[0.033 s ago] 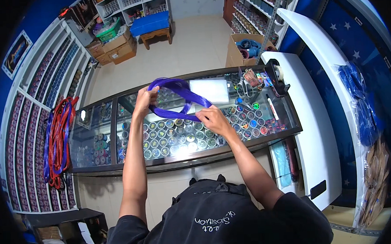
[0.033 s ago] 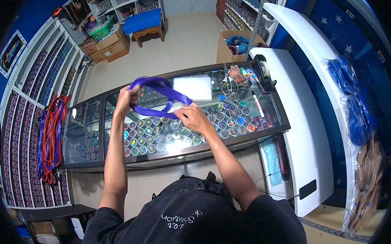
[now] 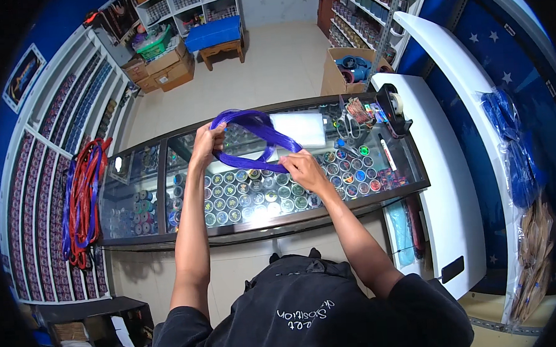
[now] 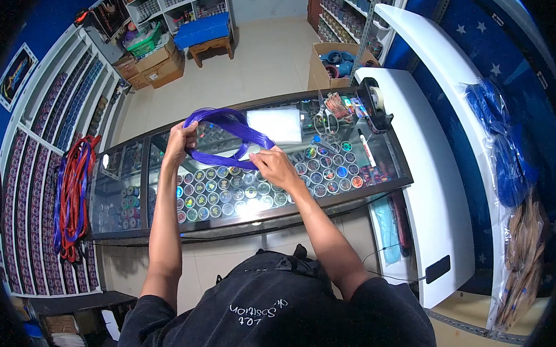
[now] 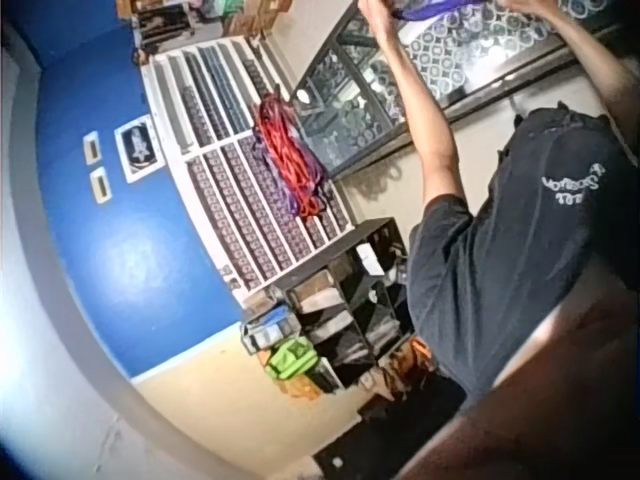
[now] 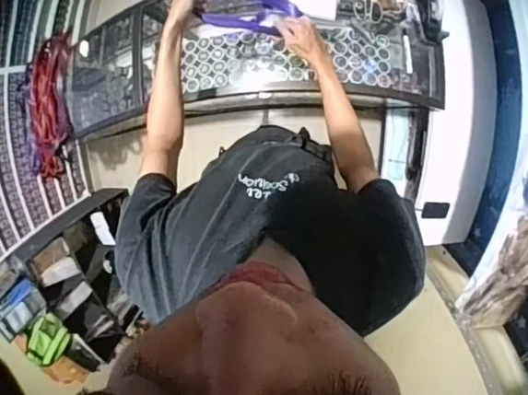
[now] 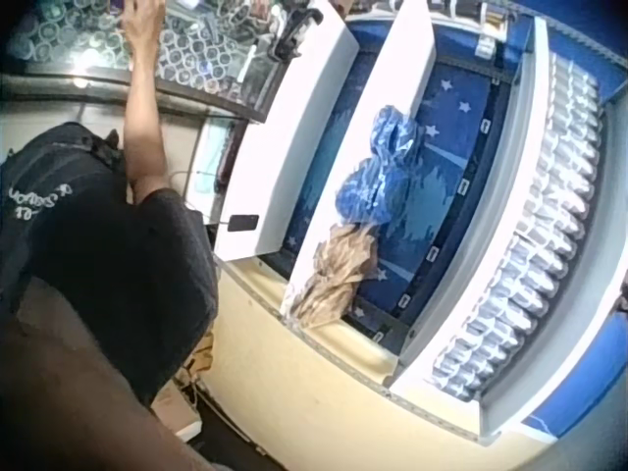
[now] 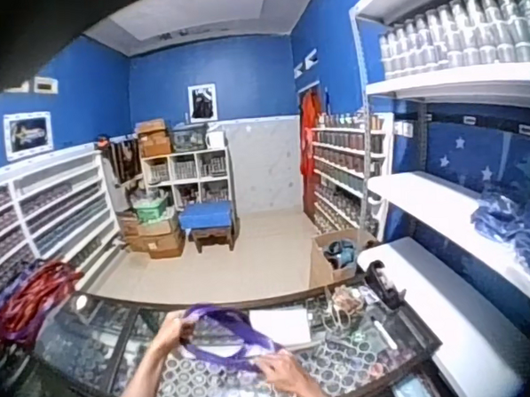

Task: The person selects a purple cable from a pile of red and purple cables, coils it into a loop, and places it into a clear plastic bag. They then seal the bag using a handheld heat sealer.

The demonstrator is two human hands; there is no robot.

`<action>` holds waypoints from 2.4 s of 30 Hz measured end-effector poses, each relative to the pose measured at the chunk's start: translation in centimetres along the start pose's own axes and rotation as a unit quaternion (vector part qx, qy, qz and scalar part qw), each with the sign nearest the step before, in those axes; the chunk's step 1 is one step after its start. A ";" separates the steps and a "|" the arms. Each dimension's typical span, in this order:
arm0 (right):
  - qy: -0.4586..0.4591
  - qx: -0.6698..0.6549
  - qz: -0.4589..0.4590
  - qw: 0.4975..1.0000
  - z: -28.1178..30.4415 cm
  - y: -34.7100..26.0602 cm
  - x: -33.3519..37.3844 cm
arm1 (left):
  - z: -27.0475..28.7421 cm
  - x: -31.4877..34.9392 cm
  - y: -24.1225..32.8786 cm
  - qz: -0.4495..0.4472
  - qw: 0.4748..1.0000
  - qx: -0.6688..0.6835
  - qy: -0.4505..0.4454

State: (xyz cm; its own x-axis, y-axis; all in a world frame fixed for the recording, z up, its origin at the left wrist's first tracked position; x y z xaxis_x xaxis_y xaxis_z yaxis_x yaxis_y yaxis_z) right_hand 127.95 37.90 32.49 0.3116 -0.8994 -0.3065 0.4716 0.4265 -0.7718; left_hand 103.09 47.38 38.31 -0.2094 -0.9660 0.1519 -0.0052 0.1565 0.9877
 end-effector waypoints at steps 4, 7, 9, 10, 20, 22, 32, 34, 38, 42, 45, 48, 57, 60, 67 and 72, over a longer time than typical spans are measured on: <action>0.155 0.024 0.052 0.986 0.3 -0.8 0.0 | -0.4 0.3 -0.3 -0.045 0.995 0.089 -0.019; 0.220 0.072 0.062 0.971 1.0 -1.4 -0.4 | -1.1 1.2 0.3 -0.054 0.993 0.101 -0.018; 0.253 0.079 0.030 0.964 1.2 -1.4 -0.6 | -1.0 1.0 0.2 -0.060 0.990 0.123 -0.037; 0.282 0.069 0.024 0.957 1.2 -1.2 -0.6 | -1.0 1.0 0.2 -0.063 0.988 0.134 -0.046; 0.176 -0.698 -0.192 0.666 -2.4 6.2 -1.5 | -1.4 1.7 -1.4 -0.052 0.959 0.256 -0.107; 0.107 -0.738 -0.206 0.634 -2.5 5.4 -1.5 | -1.0 1.8 -2.3 -0.050 0.951 0.282 -0.118; 0.104 -0.745 -0.202 0.628 -2.7 3.3 -1.7 | 0.4 3.1 -3.4 -0.033 0.965 0.252 -0.067; 0.102 -0.727 -0.216 0.644 -2.6 3.5 -1.7 | 0.5 3.4 -3.3 -0.033 0.982 0.183 -0.013; 0.159 -0.636 -0.277 0.702 -1.5 2.9 -1.2 | 0.3 4.5 -3.2 -0.006 0.999 -0.003 0.038; 0.175 -0.561 -0.318 0.744 -1.2 3.8 0.0 | 0.0 4.3 -5.8 0.056 0.997 -0.059 0.008; 0.175 -0.539 -0.350 0.746 -1.1 4.5 1.3 | -0.5 4.5 -8.0 0.140 0.988 0.021 -0.054; 0.165 -0.524 -0.370 0.749 -1.3 5.1 2.6 | -0.4 4.4 -10.6 0.165 0.978 0.087 -0.089; 0.244 -0.458 -0.347 0.781 -1.3 7.5 6.0 | -3.0 5.3 -13.9 0.033 0.998 -0.050 0.028; 0.243 -0.221 -0.326 0.886 -0.5 7.8 6.6 | -3.7 5.7 -14.0 -0.104 0.947 -0.294 0.078; 0.304 0.062 -0.148 0.939 0.7 6.8 6.8 | -6.6 7.6 -13.0 -0.202 0.836 -0.490 0.145; 0.255 0.175 -0.133 0.942 0.4 5.4 7.2 | -6.5 7.8 -14.8 -0.174 0.771 -0.593 0.152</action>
State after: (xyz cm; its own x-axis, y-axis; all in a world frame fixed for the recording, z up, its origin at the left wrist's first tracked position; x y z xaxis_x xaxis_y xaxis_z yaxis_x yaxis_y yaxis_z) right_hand 133.11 33.80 26.33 -0.2498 -0.8704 -0.4242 0.7473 0.1053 -0.6561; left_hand 107.89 36.23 25.10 -0.1572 -0.9385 -0.3074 0.9269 -0.2476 0.2819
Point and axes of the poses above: each hand's wrist, its own x-axis away from the middle knuckle, its own z-axis out of the back of the hand, y = z × x, the point moved 4 cm from there along -x, towards the middle knuckle, and after that the axes turned 6 degrees about -x, right-handed, at the moved point
